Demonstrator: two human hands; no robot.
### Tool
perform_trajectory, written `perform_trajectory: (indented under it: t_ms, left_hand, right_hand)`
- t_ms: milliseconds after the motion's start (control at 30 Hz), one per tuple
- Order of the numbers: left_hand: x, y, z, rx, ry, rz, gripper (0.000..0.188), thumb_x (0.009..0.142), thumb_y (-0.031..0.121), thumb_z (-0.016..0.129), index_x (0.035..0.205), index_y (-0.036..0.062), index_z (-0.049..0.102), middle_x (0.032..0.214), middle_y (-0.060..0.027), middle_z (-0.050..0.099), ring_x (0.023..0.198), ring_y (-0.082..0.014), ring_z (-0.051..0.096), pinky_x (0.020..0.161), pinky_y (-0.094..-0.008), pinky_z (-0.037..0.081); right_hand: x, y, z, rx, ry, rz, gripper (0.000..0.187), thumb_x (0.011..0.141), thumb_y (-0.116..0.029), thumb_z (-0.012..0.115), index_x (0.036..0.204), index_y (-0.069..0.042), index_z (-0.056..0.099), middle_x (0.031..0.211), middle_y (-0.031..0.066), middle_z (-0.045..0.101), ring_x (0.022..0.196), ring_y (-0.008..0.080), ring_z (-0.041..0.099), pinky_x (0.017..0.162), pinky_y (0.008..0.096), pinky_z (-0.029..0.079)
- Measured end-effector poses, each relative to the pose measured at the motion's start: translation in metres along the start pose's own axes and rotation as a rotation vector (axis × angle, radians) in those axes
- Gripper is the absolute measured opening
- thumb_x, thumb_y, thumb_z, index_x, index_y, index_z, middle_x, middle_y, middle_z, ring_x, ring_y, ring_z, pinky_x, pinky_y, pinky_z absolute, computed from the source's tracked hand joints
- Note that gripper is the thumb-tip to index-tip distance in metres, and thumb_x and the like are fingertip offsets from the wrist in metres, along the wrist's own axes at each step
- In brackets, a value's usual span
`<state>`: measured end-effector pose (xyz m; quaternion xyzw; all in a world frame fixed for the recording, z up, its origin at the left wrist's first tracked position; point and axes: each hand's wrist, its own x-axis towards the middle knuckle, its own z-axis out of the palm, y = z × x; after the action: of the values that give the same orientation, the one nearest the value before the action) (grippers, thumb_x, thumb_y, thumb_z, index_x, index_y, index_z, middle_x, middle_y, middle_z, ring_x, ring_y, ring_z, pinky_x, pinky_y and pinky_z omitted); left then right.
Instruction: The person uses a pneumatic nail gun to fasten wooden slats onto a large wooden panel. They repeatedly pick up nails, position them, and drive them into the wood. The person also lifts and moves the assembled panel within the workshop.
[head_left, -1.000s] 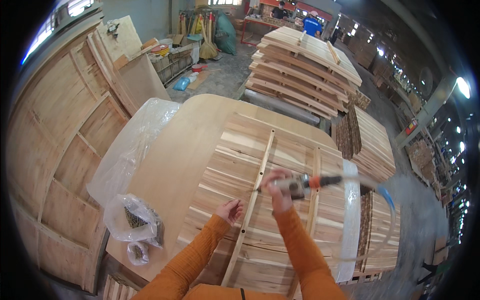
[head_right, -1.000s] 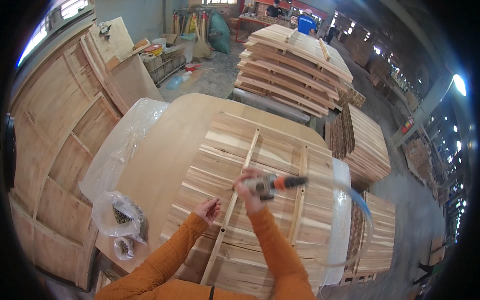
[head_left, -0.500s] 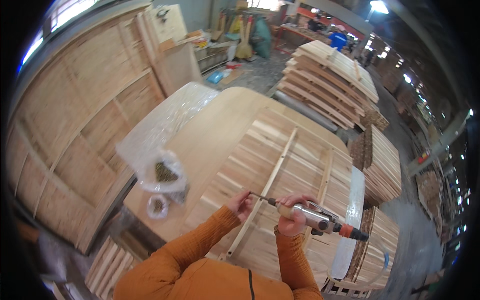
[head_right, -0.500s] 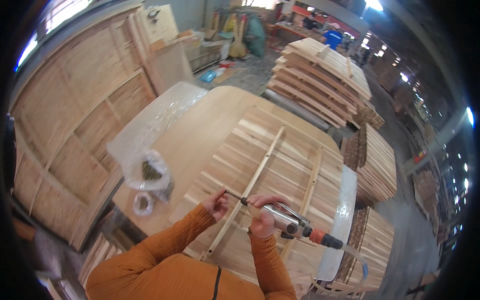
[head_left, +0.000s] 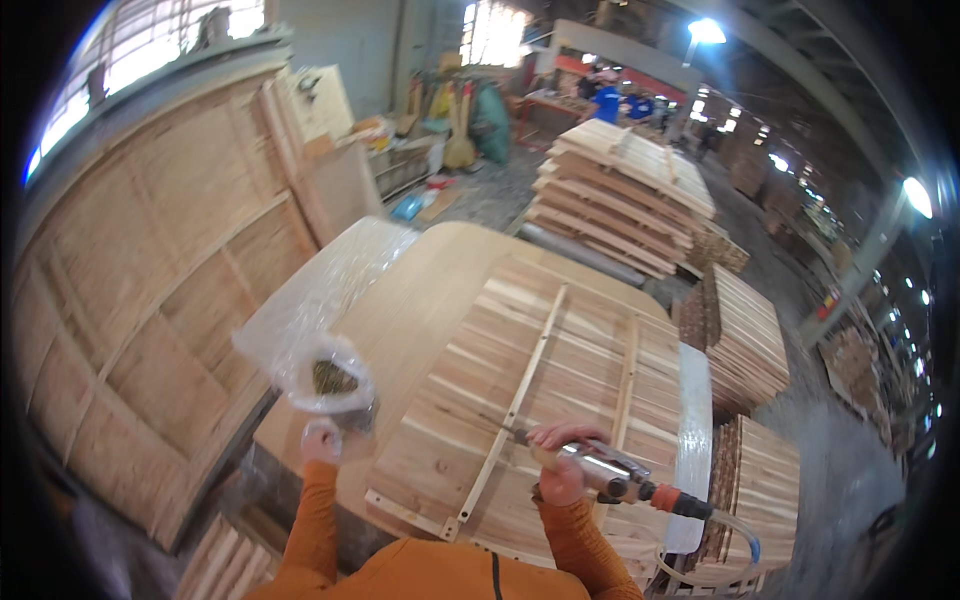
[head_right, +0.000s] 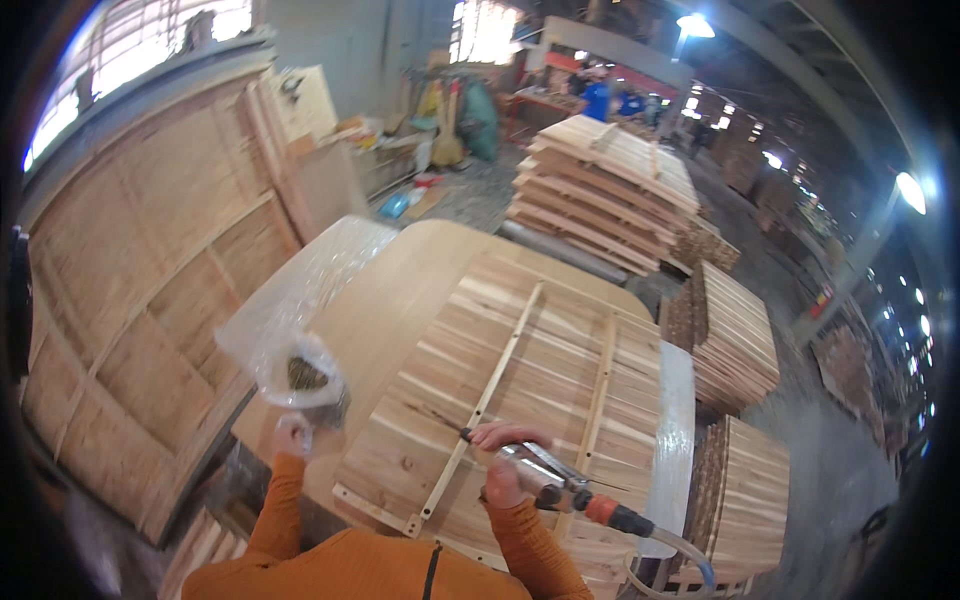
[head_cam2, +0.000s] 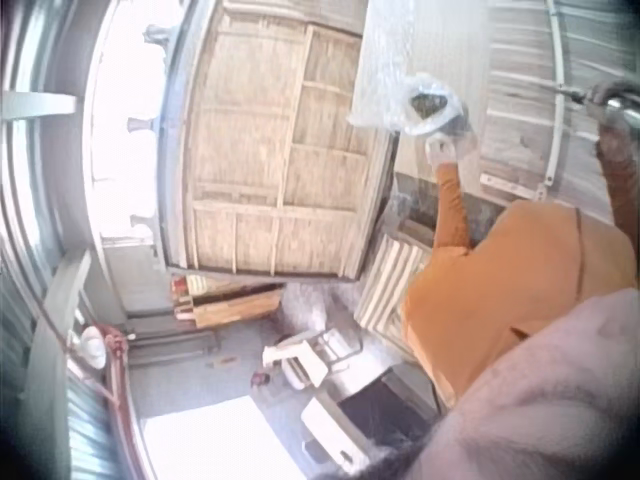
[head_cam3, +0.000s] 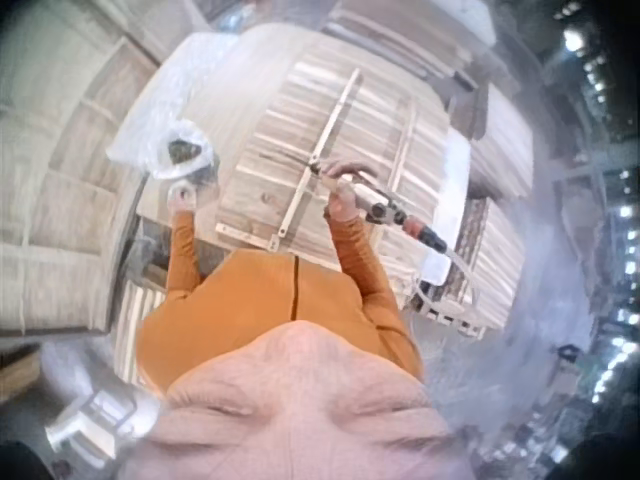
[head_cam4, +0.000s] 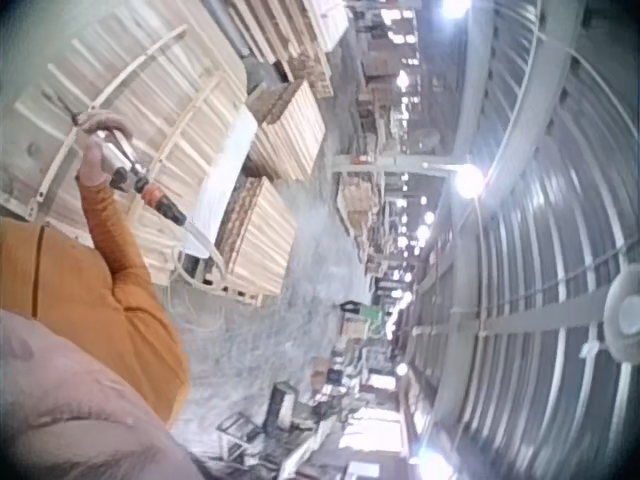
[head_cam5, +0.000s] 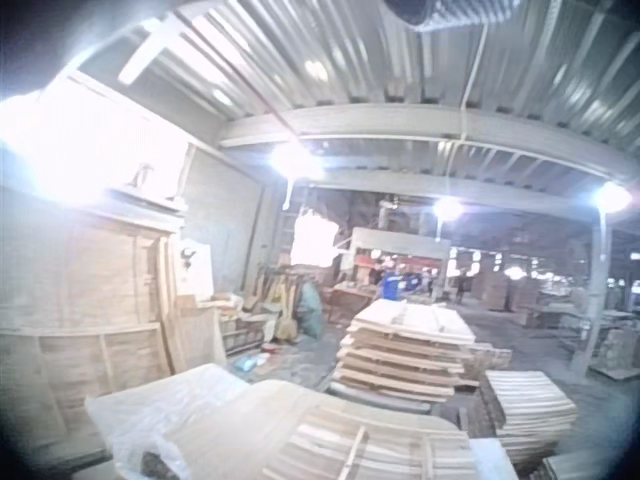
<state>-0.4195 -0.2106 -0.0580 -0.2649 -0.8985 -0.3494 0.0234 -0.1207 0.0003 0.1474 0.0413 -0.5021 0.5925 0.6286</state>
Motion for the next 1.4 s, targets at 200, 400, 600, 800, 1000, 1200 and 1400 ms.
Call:
perform_trajectory:
  t_ms: [200,400,600,800,1000,1200,1400]
  left_hand:
    - [0.007,-0.010,-0.009,0.043,-0.194,-0.128,0.021,0.071,0.003,0.050,0.087,0.0004,0.064,0.085,-0.0164,0.063,0.082,-0.0279,0.061,0.075,-0.0336,0.048]
    - [0.008,0.009,-0.010,-0.384,-0.327,-0.222,0.015,0.075,-0.005,0.047,0.085,-0.0031,0.059,0.079,-0.0127,0.062,0.070,-0.0202,0.060,0.065,-0.0312,0.049]
    - [0.008,-0.005,-0.009,-0.273,-0.150,-0.319,0.010,0.073,-0.004,0.055,0.083,-0.0022,0.057,0.078,-0.0117,0.060,0.069,-0.0205,0.060,0.064,-0.0313,0.050]
    - [0.011,-0.004,-0.005,-0.400,-0.155,-0.323,0.014,0.074,-0.007,0.051,0.084,-0.0023,0.059,0.076,-0.0113,0.061,0.067,-0.0197,0.061,0.062,-0.0294,0.051]
    - [0.015,-0.013,-0.004,-0.477,-0.232,-0.424,0.015,0.073,-0.006,0.052,0.083,-0.0021,0.062,0.074,-0.0096,0.062,0.065,-0.0181,0.060,0.062,-0.0286,0.051]
    - [0.025,-0.020,0.003,-0.431,-0.057,-0.327,0.013,0.076,0.000,0.056,0.089,-0.0026,0.058,0.075,-0.0104,0.061,0.063,-0.0174,0.059,0.056,-0.0270,0.049]
    - [0.015,0.082,0.041,-1.050,-0.230,-0.358,0.014,0.079,0.005,0.059,0.090,-0.0043,0.057,0.077,-0.0103,0.061,0.067,-0.0173,0.060,0.058,-0.0250,0.050]
  right_hand:
    - [-0.010,0.001,-0.005,-0.084,-0.131,0.014,0.037,0.076,-0.017,0.063,0.103,-0.004,0.041,0.075,0.0134,0.055,0.070,0.0247,0.056,0.068,0.0426,0.050]
    - [-0.020,-0.010,-0.012,-0.102,-0.068,0.054,0.036,0.076,-0.015,0.061,0.104,-0.004,0.040,0.077,0.0128,0.055,0.073,0.0240,0.055,0.071,0.0417,0.049]
    - [-0.020,-0.015,-0.023,-0.110,-0.023,0.085,0.037,0.075,-0.012,0.062,0.103,-0.003,0.040,0.078,0.0126,0.054,0.075,0.0231,0.056,0.074,0.0417,0.049]
    - [-0.015,-0.019,-0.029,-0.110,-0.038,0.136,0.032,0.075,-0.009,0.061,0.100,-0.001,0.043,0.078,0.0127,0.055,0.076,0.0234,0.056,0.075,0.0422,0.048]
    - [-0.011,-0.016,-0.031,-0.043,-0.098,0.191,0.032,0.075,0.001,0.057,0.103,-0.005,0.042,0.086,0.0109,0.055,0.085,0.0208,0.055,0.082,0.0395,0.046]
    - [-0.009,-0.012,-0.037,-0.070,-0.143,0.180,0.032,0.075,0.001,0.058,0.103,-0.004,0.042,0.087,0.0110,0.055,0.084,0.0208,0.055,0.082,0.0388,0.046]
    - [-0.007,-0.009,-0.037,-0.072,-0.129,0.094,0.032,0.075,-0.001,0.060,0.101,-0.003,0.042,0.085,0.0120,0.055,0.083,0.0219,0.055,0.079,0.0386,0.046]
